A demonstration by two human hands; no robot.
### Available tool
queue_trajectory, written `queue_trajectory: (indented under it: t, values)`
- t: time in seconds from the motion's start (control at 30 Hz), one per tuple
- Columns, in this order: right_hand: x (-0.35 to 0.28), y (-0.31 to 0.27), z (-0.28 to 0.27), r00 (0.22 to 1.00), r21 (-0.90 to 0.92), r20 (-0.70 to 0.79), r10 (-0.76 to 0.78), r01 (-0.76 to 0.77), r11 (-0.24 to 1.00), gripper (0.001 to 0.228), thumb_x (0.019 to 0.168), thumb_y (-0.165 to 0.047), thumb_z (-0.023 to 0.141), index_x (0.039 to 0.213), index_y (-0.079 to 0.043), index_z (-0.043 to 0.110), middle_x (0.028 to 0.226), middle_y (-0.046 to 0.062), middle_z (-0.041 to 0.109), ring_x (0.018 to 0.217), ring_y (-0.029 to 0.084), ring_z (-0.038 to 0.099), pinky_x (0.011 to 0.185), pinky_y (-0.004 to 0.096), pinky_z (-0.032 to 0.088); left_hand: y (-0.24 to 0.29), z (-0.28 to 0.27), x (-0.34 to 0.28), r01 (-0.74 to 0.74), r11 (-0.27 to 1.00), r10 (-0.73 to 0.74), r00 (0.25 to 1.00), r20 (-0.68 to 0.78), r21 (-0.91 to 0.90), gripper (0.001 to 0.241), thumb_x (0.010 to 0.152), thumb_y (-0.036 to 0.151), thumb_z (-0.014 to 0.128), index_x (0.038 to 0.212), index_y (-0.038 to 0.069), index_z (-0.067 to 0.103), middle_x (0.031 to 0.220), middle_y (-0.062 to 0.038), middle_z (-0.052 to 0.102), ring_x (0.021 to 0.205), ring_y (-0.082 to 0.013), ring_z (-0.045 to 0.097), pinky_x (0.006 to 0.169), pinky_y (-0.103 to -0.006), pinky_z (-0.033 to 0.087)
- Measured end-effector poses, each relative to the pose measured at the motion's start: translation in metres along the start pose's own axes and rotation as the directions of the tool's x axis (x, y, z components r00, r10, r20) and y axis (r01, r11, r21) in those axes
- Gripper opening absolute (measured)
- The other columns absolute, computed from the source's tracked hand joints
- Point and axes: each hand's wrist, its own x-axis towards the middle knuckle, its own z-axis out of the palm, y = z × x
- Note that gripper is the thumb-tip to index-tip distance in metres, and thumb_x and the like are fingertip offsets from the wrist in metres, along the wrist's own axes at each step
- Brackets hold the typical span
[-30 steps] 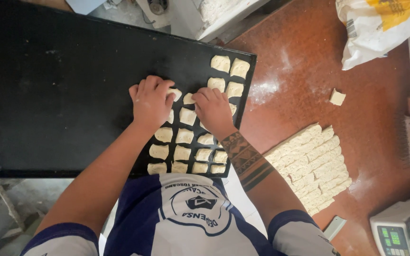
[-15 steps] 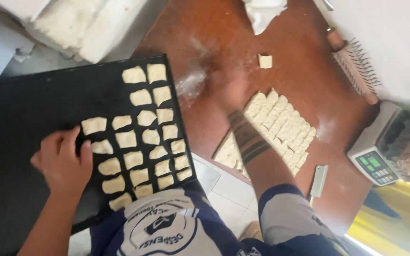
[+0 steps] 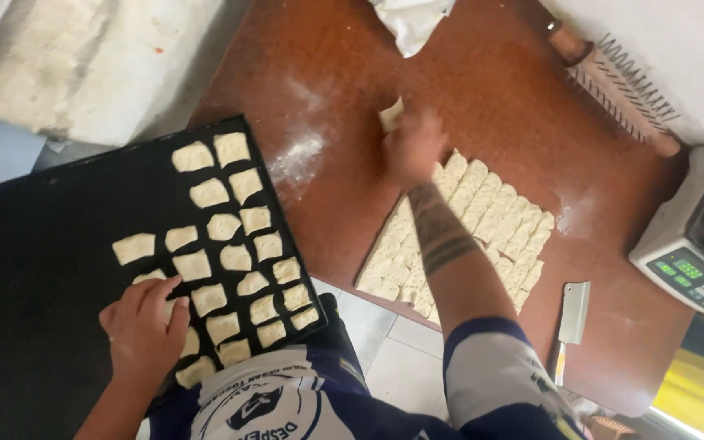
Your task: The person picks up small rectangular dough pieces from a wooden table and places them one by one onto a black baking tray, arranging them in neat rows. The person continues until the tray is filled with dough pieces.
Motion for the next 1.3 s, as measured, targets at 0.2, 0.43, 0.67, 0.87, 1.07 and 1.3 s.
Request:
queue_trajectory:
  t: [0.2,0.43,0.67,0.87,1.07,1.3]
  values:
    - [-0.027,0.020,-0.053,1.000,0.414,0.020,0.004,-0.012,0.910,0.021,0.086,-0.014,0.068,0.106,-0.016,0.074,0.113,0.007,0.070,0.105,0.032,0.056,0.091,0.047,0.042,0.052,0.027,0.074,-0.145,0.969,0.158,0.986,0.048,-0.201,0.024,0.098,0.023,0.065,0.119,0.018,0.077,0.109,0.003,0.074,0.104,-0.0166,0.068,0.093,-0.0427,0.040]
    - [-0.047,0.125,-0.049,0.780,-0.055,0.450,0.435,-0.462,0.885,0.058,0.099,-0.039,0.063,0.153,-0.022,0.052,0.158,0.007,0.039,0.146,0.036,0.032,0.108,0.063,0.040,0.156,0.086,0.208,-0.447,0.864,0.400,0.889,-0.223,-0.234,0.024,0.091,0.036,0.078,0.111,0.023,0.075,0.095,0.001,0.065,0.091,-0.0226,0.071,0.082,-0.0366,0.052]
    - [-0.068,0.151,-0.047,0.768,0.071,0.610,0.193,-0.295,0.953,0.040,0.082,-0.040,0.082,0.113,-0.022,0.065,0.139,0.002,0.057,0.140,0.032,0.045,0.102,0.061,0.046,0.266,0.171,0.314,-0.195,0.949,0.263,0.924,0.279,-0.248,0.054,0.089,0.041,0.075,0.138,0.022,0.064,0.124,-0.012,0.056,0.110,-0.0413,0.066,0.087,-0.0554,0.051]
    - [-0.064,0.134,-0.068,0.566,0.414,0.637,0.523,-0.824,0.387,0.033,0.086,-0.029,0.081,0.107,-0.016,0.060,0.092,0.008,0.065,0.081,0.028,0.069,0.067,0.041,0.059,0.285,0.213,0.324,-0.361,0.919,0.393,0.861,0.321,-0.159,0.028,0.083,0.032,0.078,0.104,0.015,0.067,0.111,-0.009,0.056,0.105,-0.0375,0.061,0.082,-0.0506,0.049]
    - [-0.069,0.171,-0.018,0.200,0.554,0.745,0.637,-0.717,-0.423,0.020,0.091,-0.017,0.074,0.102,-0.016,0.056,0.079,0.005,0.064,0.066,0.025,0.073,0.059,0.041,0.064,0.259,0.132,0.292,0.096,0.830,0.243,0.824,0.511,-0.549,0.033,0.087,0.026,0.070,0.117,0.022,0.056,0.121,-0.009,0.066,0.121,-0.0348,0.063,0.101,-0.0474,0.050]
    - [-0.025,0.092,-0.086,0.422,0.554,0.822,0.382,-0.748,-0.366,0.010,0.097,-0.011,0.057,0.107,-0.012,0.057,0.081,0.011,0.064,0.055,0.025,0.069,0.044,0.034,0.060,0.140,0.060,0.197,0.519,0.665,-0.018,0.730,0.683,-0.537,0.047,0.080,0.032,0.070,0.127,0.033,0.071,0.125,-0.005,0.072,0.123,-0.0264,0.064,0.105,-0.0412,0.051]
